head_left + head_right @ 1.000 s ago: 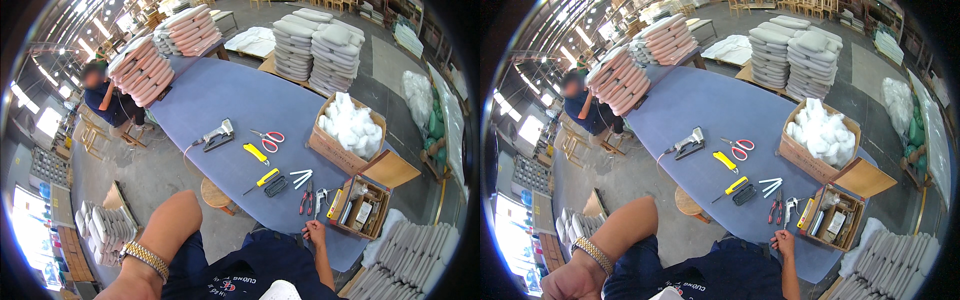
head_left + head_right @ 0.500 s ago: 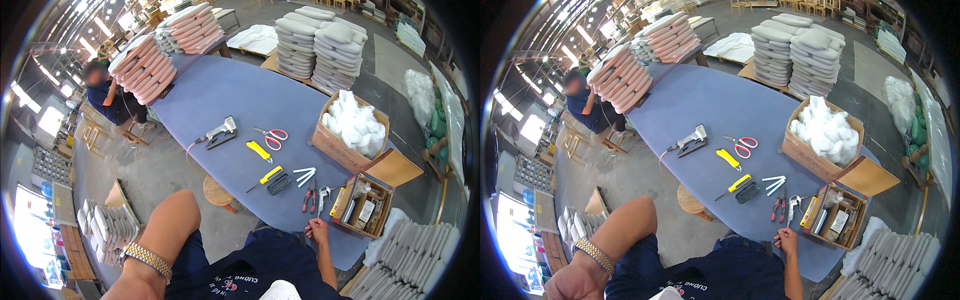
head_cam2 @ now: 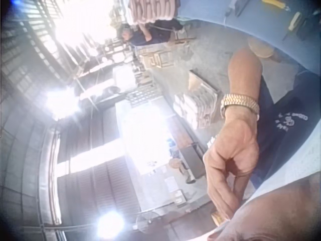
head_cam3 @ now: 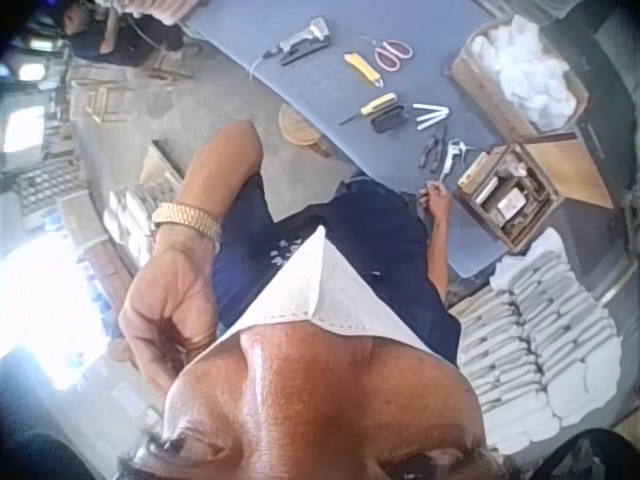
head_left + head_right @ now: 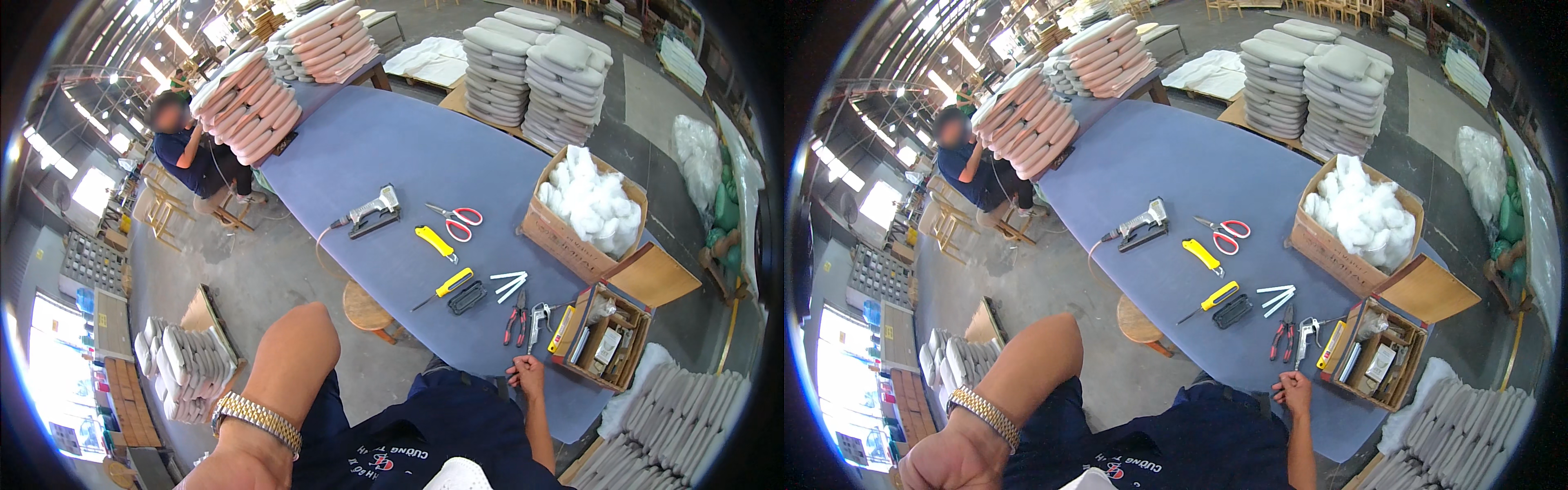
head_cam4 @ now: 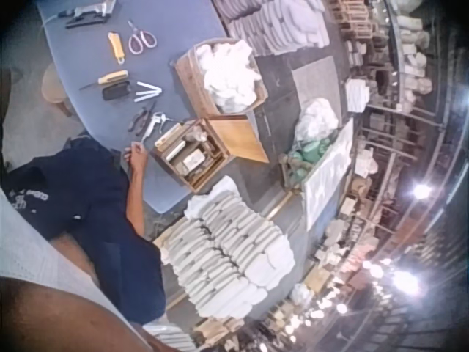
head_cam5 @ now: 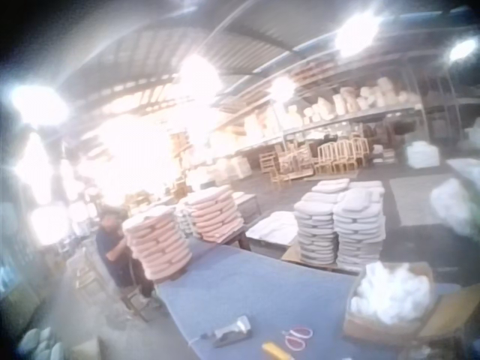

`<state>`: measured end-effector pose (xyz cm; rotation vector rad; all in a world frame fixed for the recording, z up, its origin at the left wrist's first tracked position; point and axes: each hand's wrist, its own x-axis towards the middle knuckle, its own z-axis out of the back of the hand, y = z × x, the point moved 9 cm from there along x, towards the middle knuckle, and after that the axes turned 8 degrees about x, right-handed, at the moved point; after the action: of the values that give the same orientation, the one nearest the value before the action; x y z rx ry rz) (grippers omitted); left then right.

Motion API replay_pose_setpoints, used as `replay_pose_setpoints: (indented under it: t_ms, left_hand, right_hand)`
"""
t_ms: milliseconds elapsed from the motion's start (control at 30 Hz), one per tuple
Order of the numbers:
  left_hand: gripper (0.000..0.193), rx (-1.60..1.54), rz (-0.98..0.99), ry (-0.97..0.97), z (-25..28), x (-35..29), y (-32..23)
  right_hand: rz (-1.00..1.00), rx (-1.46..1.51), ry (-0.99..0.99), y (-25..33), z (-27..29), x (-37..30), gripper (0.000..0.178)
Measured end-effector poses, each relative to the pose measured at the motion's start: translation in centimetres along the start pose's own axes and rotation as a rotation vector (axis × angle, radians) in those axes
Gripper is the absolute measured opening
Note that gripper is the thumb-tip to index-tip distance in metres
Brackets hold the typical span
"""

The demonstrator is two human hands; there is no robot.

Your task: The person assembles cushion covers by inserting foam inserts, aligning edges, and securing them with a staple gun. They handle multiple cushions, using scissors to trim excess fabric and a box of staples to reload the tool as needed.

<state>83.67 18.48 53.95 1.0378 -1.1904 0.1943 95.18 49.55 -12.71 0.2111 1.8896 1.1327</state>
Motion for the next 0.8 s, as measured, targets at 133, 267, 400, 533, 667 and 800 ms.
replay_pose_setpoints:
  t_ms: [133,267,400,533,667,800]
  left_hand:
    - [0.019,0.072,-0.003,0.005,0.1,-0.1,-0.1]
    - [0.018,0.102,-0.003,-0.002,0.2,-0.2,0.1]
    - [0.017,-0.116,0.063,-0.057,0.4,-0.5,0.9]
    - [0.019,-0.234,0.153,-0.054,-0.1,-0.2,2.3]
    - [0.020,-0.253,0.141,-0.065,0.3,-0.3,2.1]
    - [0.023,-0.239,0.116,-0.048,0.4,0.0,1.7]
  right_hand:
    - [-0.011,-0.012,-0.011,0.0,0.0,0.1,0.017]
    - [0.002,0.020,0.016,-0.3,0.0,0.2,0.019]
    - [0.018,0.005,0.007,-0.3,0.4,0.4,0.019]
    - [0.019,-0.010,0.023,-0.1,-0.2,0.3,0.020]
    - [0.021,-0.029,0.008,0.1,0.0,0.2,0.021]
    - [0.005,-0.037,0.002,0.1,0.2,0.2,0.021]
